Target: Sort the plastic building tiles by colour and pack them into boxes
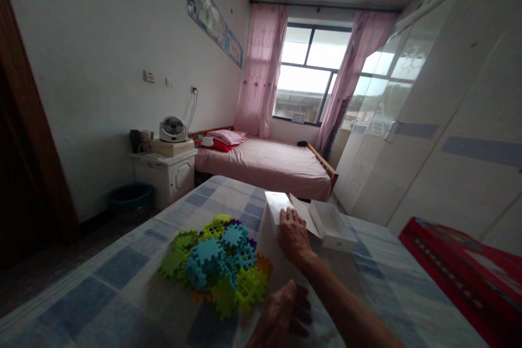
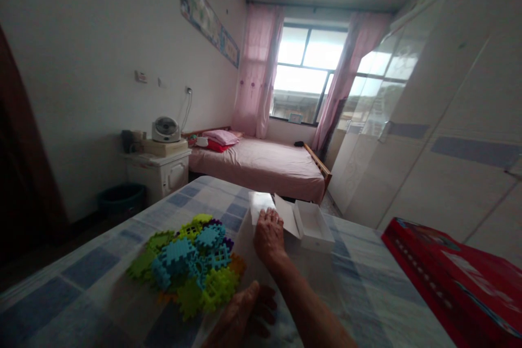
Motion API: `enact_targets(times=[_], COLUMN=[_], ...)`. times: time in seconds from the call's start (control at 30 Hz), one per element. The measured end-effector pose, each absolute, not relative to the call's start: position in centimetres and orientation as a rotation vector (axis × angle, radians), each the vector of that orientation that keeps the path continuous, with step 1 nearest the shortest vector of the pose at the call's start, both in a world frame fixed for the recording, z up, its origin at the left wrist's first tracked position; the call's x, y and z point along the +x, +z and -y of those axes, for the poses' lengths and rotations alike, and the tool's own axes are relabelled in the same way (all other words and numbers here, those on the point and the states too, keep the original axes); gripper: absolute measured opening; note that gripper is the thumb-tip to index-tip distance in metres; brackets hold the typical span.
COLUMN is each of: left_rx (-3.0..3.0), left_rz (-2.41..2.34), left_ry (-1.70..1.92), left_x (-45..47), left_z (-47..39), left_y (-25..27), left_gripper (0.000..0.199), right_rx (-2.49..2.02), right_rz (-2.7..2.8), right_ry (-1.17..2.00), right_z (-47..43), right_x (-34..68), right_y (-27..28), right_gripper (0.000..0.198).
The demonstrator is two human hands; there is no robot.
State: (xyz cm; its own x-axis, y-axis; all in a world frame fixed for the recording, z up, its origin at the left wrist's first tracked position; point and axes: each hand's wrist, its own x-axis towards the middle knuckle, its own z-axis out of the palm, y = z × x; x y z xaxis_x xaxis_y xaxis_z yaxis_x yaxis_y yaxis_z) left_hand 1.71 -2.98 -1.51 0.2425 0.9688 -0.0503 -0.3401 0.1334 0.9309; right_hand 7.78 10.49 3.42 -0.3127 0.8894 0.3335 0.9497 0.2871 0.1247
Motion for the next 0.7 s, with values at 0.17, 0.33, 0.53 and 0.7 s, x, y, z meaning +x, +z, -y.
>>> enact_targets(times=[0.17,0.33,0.53,0.7], left_rx=[0.993,1.006,1.015,1.017], left_rz=[-0.823,-0.813,-0.834,-0.840], left_ry=[1.129,1.113,1.103,1.111], left_x=[1.8,1.8,1.6,1.5], left_z=[3.0,2.7,2.7,3.1], left_y=[-1.5,-2.2,-2.4,-1.8], left_gripper=[0.085,0.085,0.087,0.087], right_rx=[-1.655,-1.608,-1.554,-1.519], right_rz=[2.377,2.402,2.366,2.325], right_ry=[-0.358,-0.280,-0.351,-0.585], right_z=[-10.2,-10.9,-10.8,-10.7], right_x=[7.1,6.5,7.0,8.6], right_y=[2.9,2.2,2.8,3.1], right_gripper=[0.051,0.048,0.043,0.045])
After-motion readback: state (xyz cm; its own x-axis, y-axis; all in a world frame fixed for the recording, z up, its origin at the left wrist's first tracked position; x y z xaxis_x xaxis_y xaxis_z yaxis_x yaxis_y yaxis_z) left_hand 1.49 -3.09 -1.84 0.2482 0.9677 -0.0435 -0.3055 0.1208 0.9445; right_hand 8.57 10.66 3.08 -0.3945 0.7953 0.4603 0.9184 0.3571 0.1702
